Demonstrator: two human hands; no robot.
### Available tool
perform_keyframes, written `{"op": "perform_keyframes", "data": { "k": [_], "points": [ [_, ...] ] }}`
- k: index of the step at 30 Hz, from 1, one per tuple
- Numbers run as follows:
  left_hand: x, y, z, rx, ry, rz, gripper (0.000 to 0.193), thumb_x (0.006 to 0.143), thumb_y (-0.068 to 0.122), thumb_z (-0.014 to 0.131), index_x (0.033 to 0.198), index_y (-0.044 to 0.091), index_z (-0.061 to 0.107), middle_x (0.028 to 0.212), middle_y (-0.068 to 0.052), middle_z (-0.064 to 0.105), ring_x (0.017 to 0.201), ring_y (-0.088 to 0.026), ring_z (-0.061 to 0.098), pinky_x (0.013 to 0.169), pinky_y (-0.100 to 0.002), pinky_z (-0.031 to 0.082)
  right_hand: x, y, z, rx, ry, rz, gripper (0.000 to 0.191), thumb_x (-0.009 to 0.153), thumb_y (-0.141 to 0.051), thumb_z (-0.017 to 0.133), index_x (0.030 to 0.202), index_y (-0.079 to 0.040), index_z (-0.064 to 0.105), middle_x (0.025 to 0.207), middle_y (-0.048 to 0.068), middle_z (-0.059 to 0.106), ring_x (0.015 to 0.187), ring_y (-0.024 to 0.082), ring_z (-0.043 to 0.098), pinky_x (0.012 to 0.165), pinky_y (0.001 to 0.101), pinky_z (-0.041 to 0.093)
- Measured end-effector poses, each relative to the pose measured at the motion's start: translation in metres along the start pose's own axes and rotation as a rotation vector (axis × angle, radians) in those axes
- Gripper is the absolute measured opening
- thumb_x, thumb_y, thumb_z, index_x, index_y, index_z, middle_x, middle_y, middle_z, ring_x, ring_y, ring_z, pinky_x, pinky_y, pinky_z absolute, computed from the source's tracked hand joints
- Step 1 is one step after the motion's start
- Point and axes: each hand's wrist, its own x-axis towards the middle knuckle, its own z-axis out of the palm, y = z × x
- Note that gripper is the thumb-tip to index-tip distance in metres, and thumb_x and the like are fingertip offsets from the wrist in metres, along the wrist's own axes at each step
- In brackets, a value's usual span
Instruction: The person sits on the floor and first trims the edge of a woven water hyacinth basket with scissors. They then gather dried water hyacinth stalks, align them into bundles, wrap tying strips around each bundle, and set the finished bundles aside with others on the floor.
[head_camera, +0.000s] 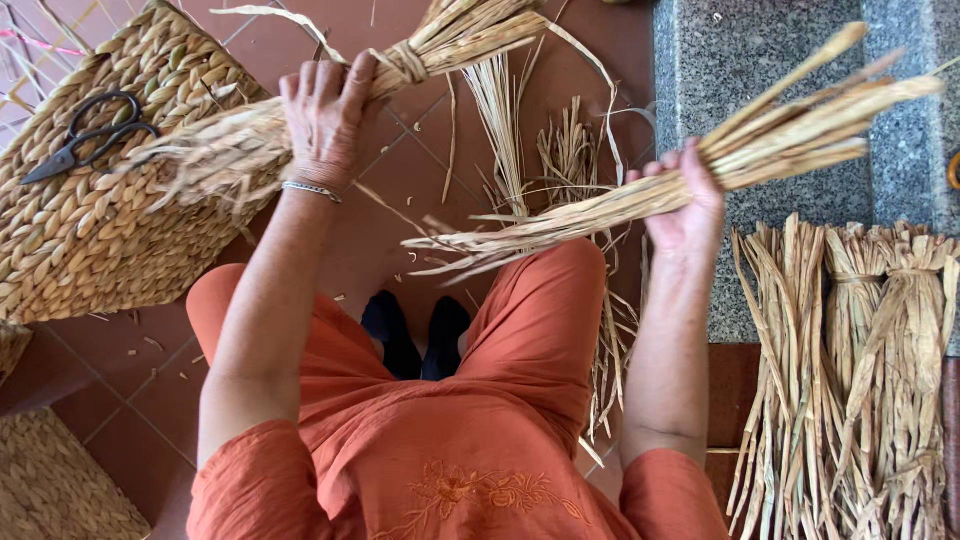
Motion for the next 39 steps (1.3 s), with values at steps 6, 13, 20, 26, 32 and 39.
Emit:
{"op": "perform_keyframes", "data": {
  "k": [6, 13, 20, 26, 32, 39],
  "points": [
    [0.013, -0.008, -0.004, 0.392, -0.161, -0.04, 0.086, 0.079, 0.044, 0.081, 0.154, 0.017, 0.048, 0.127, -0.013, 0.061, 0.119, -0.034, 0.056, 0.101, -0.064, 0.033, -0.009, -0.033, -0.003, 0.054, 0.061, -0.032, 0.01, 0.097, -0.016, 0.078, 0.103, -0.014, 0.069, 0.09, 0.003, 0.069, 0.085, 0.021, 0.067, 0.095, 0.0528, 0.057],
    [0.014, 0.139, -0.032, -0.77, -0.753, -0.254, 0.073, 0.076, 0.056, 0.085, 0.129, 0.009, 0.067, 0.105, -0.017, 0.077, 0.095, -0.029, 0.076, 0.082, -0.039, 0.059, -0.022, 0.038, 0.043, 0.022, 0.042, 0.018, 0.026, 0.091, -0.02, 0.079, 0.111, -0.01, 0.065, 0.101, 0.01, 0.068, 0.099, 0.026, 0.067, 0.094, 0.0529, 0.059],
    [0.008, 0.173, -0.013, -1.136, -0.954, -0.372, 0.063, 0.074, 0.037, 0.082, 0.127, 0.008, 0.063, 0.091, -0.016, 0.077, 0.085, -0.032, 0.076, 0.075, -0.041, 0.062, -0.038, 0.096, 0.068, 0.247, -0.166, 0.076, 0.049, 0.088, -0.031, 0.081, 0.127, -0.008, 0.065, 0.123, 0.014, 0.069, 0.121, 0.031, 0.065, 0.106, 0.0516, 0.055],
    [-0.023, 0.148, 0.003, -0.823, -0.644, -0.277, 0.037, 0.087, 0.026, 0.082, 0.119, 0.014, 0.069, 0.091, -0.013, 0.077, 0.086, -0.032, 0.074, 0.074, -0.041, 0.057, -0.017, 0.054, 0.041, 0.067, -0.105, -0.116, 0.073, 0.078, -0.028, 0.094, 0.141, -0.015, 0.058, 0.134, 0.006, 0.064, 0.128, 0.026, 0.057, 0.115, 0.0554, 0.049],
    [-0.018, 0.178, 0.009, -0.89, -0.523, -0.334, 0.06, 0.084, 0.033, 0.083, 0.135, 0.016, 0.056, 0.095, -0.013, 0.075, 0.089, -0.034, 0.075, 0.077, -0.041, 0.06, -0.025, 0.067, 0.048, 0.096, -0.353, -0.087, 0.089, 0.078, -0.032, 0.095, 0.153, -0.013, 0.052, 0.151, 0.011, 0.056, 0.138, 0.026, 0.058, 0.12, 0.0572, 0.048],
    [-0.033, 0.193, -0.005, -0.9, -0.509, -0.014, 0.097, 0.079, 0.052, 0.086, 0.148, 0.002, 0.039, 0.122, -0.029, 0.065, 0.112, -0.042, 0.066, 0.092, -0.044, 0.055, -0.035, 0.081, 0.041, -0.024, -0.134, 0.053, 0.06, 0.089, -0.017, 0.084, 0.141, -0.002, 0.057, 0.112, 0.017, 0.069, 0.116, 0.034, 0.07, 0.115, 0.0545, 0.051]
  ]
}}
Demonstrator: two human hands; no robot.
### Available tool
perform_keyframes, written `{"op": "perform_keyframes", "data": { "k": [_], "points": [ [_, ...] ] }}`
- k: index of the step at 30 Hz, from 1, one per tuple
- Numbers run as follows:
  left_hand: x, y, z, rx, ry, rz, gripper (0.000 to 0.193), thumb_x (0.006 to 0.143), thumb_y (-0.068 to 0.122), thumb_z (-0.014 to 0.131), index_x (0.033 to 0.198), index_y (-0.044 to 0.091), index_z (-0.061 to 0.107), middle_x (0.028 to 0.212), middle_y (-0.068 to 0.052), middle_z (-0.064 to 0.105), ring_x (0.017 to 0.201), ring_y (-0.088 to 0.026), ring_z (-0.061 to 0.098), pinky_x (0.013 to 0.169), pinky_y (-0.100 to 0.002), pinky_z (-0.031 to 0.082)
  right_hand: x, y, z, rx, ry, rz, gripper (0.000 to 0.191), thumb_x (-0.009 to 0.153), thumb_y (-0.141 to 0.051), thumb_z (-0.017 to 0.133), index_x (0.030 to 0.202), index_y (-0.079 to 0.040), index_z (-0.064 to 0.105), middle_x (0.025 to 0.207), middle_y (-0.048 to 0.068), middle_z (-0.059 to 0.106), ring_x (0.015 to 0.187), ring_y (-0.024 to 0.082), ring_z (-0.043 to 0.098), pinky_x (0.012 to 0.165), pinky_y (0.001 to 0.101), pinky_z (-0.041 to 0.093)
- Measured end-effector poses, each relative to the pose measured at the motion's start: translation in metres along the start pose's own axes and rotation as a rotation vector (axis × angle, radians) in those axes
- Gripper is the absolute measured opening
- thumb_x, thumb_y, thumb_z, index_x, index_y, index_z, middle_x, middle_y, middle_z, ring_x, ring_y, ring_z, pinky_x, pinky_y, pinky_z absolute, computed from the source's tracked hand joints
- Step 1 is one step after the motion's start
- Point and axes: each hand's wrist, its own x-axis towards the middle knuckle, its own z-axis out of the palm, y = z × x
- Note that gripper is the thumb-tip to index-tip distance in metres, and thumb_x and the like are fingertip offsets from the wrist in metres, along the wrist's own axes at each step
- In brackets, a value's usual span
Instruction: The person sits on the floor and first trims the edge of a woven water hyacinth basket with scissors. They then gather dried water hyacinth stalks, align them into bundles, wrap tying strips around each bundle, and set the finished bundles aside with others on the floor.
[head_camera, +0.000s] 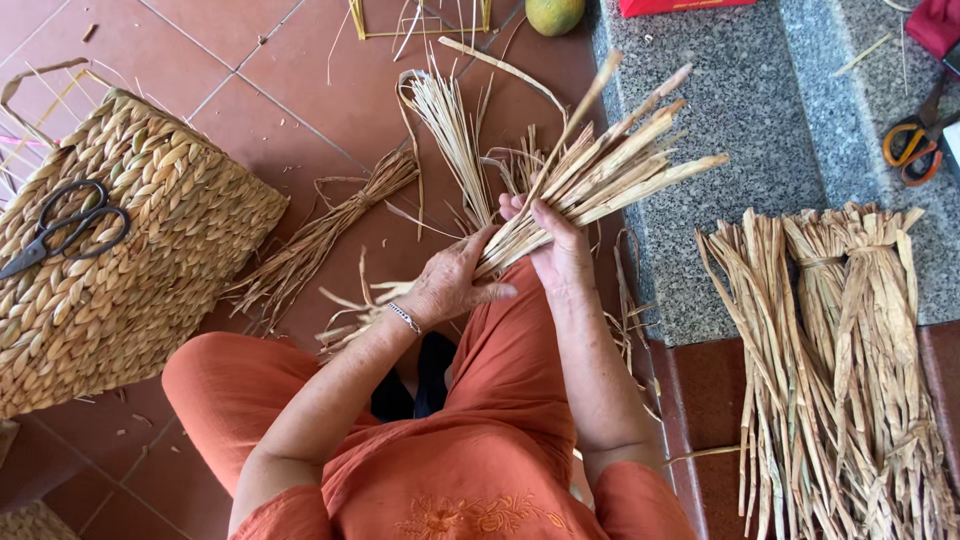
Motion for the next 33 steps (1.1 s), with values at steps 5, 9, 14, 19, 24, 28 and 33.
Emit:
{"op": "perform_keyframes", "data": {
  "k": [5, 9, 14, 19, 24, 28, 33],
  "points": [
    [0.013, -0.004, -0.008, -0.651, 0.064, -0.063, 0.08, 0.103, 0.045, 0.069, 0.158, -0.001, 0.033, 0.133, -0.019, 0.061, 0.125, -0.025, 0.061, 0.106, -0.037, 0.051, -0.004, 0.011, -0.013, 0.069, -0.112, 0.018, 0.034, 0.096, -0.009, 0.077, 0.125, -0.001, 0.063, 0.105, 0.013, 0.071, 0.106, 0.03, 0.07, 0.103, 0.0497, 0.057],
    [0.031, 0.0, -0.016, -0.844, 0.202, -0.251, 0.053, 0.108, 0.033, 0.06, 0.149, 0.001, 0.051, 0.107, -0.007, 0.064, 0.093, -0.011, 0.061, 0.083, -0.025, 0.055, -0.008, 0.02, -0.009, -0.046, -0.093, 0.022, 0.034, 0.094, -0.01, 0.074, 0.123, 0.006, 0.066, 0.113, 0.017, 0.073, 0.108, 0.029, 0.069, 0.102, 0.0435, 0.054],
    [0.044, -0.003, -0.023, -0.887, 0.231, -0.286, 0.021, 0.108, 0.021, 0.056, 0.107, 0.001, 0.064, 0.087, -0.001, 0.067, 0.081, -0.008, 0.069, 0.069, -0.025, 0.06, -0.013, 0.015, 0.003, -0.002, -0.16, 0.157, 0.047, 0.091, -0.015, 0.071, 0.129, 0.01, 0.065, 0.122, 0.021, 0.074, 0.116, 0.032, 0.07, 0.107, 0.046, 0.054],
    [0.047, -0.006, -0.026, -0.839, 0.339, -0.281, 0.021, 0.113, 0.019, 0.056, 0.101, 0.003, 0.063, 0.078, 0.002, 0.056, 0.067, -0.004, 0.05, 0.058, -0.024, 0.048, -0.012, 0.017, 0.003, 0.145, -0.261, 0.258, 0.058, 0.087, -0.019, 0.076, 0.138, 0.002, 0.056, 0.136, 0.018, 0.063, 0.129, 0.033, 0.06, 0.106, 0.0551, 0.054],
    [0.048, 0.014, -0.024, -0.421, 0.578, -0.183, 0.017, 0.111, 0.017, 0.055, 0.101, 0.005, 0.062, 0.07, -0.002, 0.061, 0.056, -0.007, 0.055, 0.052, -0.027, 0.048, -0.011, 0.047, -0.008, 0.16, -0.193, 0.26, 0.063, 0.088, -0.023, 0.08, 0.141, 0.001, 0.055, 0.139, 0.014, 0.062, 0.13, 0.028, 0.056, 0.113, 0.0463, 0.049],
    [0.043, 0.028, -0.017, -0.29, 0.691, 0.045, 0.016, 0.114, 0.018, 0.051, 0.107, 0.006, 0.057, 0.087, -0.005, 0.067, 0.071, -0.007, 0.065, 0.062, -0.026, 0.054, -0.016, 0.078, -0.011, 0.062, -0.158, 0.163, 0.057, 0.083, -0.021, 0.084, 0.133, -0.004, 0.061, 0.126, 0.008, 0.065, 0.119, 0.024, 0.06, 0.107, 0.0427, 0.05],
    [0.041, 0.018, -0.012, -0.518, 0.703, -0.225, 0.016, 0.113, 0.019, 0.053, 0.104, 0.007, 0.061, 0.072, 0.004, 0.054, 0.063, -0.003, 0.045, 0.055, -0.022, 0.04, -0.019, 0.072, -0.007, -0.02, -0.018, 0.181, 0.045, 0.081, -0.015, 0.083, 0.119, 0.001, 0.065, 0.111, 0.011, 0.07, 0.106, 0.025, 0.066, 0.096, 0.0432, 0.057]
  ]
}}
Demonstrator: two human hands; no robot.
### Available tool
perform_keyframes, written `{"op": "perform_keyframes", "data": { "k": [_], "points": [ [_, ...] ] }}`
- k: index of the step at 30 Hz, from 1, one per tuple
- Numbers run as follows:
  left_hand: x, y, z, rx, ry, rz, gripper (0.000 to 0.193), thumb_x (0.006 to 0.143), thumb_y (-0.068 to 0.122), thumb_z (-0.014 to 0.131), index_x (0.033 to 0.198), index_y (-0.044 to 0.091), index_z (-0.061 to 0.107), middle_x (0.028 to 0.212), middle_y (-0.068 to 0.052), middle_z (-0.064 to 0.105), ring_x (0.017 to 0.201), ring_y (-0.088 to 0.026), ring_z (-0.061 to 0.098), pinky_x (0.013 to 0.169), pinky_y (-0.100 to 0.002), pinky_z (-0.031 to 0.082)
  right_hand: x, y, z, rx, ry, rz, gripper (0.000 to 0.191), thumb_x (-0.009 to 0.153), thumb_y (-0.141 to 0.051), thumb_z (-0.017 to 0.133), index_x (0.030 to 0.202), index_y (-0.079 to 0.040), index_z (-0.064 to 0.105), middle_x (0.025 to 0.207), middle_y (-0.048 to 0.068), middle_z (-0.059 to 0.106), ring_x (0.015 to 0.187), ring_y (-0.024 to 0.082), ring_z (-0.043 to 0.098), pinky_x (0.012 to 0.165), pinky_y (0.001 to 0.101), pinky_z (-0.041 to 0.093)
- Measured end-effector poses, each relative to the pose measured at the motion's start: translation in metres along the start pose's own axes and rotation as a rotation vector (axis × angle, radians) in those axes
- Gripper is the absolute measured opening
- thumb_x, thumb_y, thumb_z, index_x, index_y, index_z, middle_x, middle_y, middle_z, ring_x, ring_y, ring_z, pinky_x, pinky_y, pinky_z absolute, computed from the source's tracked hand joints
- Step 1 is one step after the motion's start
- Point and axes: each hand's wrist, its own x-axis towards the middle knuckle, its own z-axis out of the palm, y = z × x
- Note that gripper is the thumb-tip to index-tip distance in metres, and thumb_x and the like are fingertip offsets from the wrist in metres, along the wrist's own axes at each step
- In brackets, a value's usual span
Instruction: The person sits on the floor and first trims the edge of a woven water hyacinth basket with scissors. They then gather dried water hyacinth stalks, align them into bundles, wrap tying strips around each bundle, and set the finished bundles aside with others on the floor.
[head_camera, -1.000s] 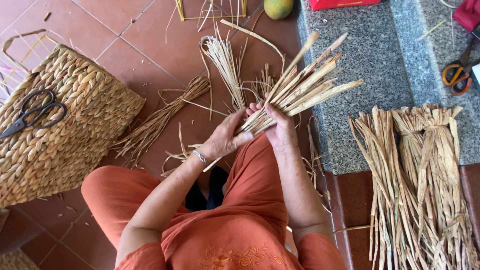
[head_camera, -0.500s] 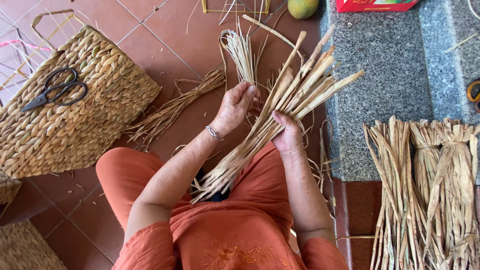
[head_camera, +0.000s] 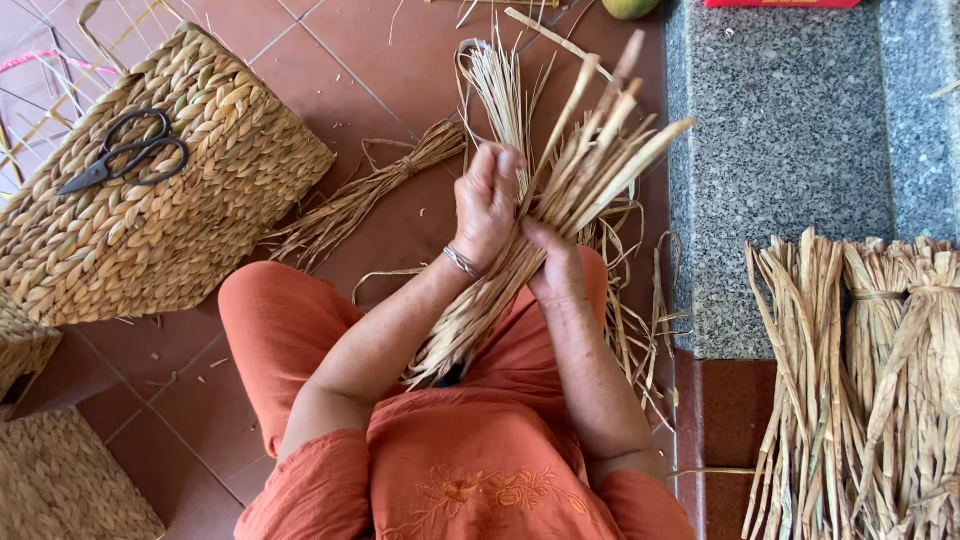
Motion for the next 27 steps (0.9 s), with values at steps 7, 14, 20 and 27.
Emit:
{"op": "perform_keyframes", "data": {
  "k": [7, 14, 20, 27],
  "points": [
    [0.01, -0.024, -0.005, -0.092, -0.04, -0.029, 0.022, 0.112, 0.023, 0.055, 0.099, 0.007, 0.06, 0.074, 0.008, 0.053, 0.064, -0.001, 0.042, 0.055, -0.02, 0.039, 0.001, -0.021, -0.006, 0.2, -0.071, 0.077, 0.037, 0.082, -0.015, 0.08, 0.116, -0.007, 0.07, 0.095, 0.007, 0.071, 0.09, 0.023, 0.067, 0.076, 0.0406, 0.059],
    [0.007, -0.031, -0.018, -0.256, -0.088, -0.189, 0.022, 0.112, 0.024, 0.054, 0.096, 0.009, 0.059, 0.071, 0.009, 0.049, 0.06, -0.001, 0.04, 0.051, -0.019, 0.033, 0.015, -0.017, -0.025, 0.329, -0.198, 0.011, 0.016, 0.097, -0.01, 0.078, 0.099, 0.004, 0.07, 0.088, 0.011, 0.068, 0.092, 0.026, 0.069, 0.084, 0.0459, 0.062],
    [0.03, -0.01, -0.06, -0.239, -0.078, -0.233, 0.024, 0.113, 0.027, 0.051, 0.095, 0.012, 0.058, 0.063, 0.01, 0.043, 0.05, -0.001, 0.036, 0.042, -0.02, 0.027, 0.012, -0.029, -0.03, 0.061, 0.044, 0.068, 0.028, 0.084, -0.01, 0.076, 0.108, 0.003, 0.071, 0.11, 0.023, 0.074, 0.101, 0.028, 0.078, 0.072, 0.0408, 0.065],
    [0.12, -0.002, -0.119, 0.05, -0.075, 0.05, 0.024, 0.12, 0.016, 0.054, 0.098, 0.01, 0.06, 0.073, 0.006, 0.048, 0.063, -0.005, 0.044, 0.054, -0.022, 0.034, 0.014, -0.019, -0.062, 0.115, 0.16, 0.113, 0.036, 0.081, -0.003, 0.081, 0.115, -0.005, 0.071, 0.096, 0.015, 0.077, 0.071, 0.016, 0.073, 0.059, 0.0368, 0.062]
  ]
}}
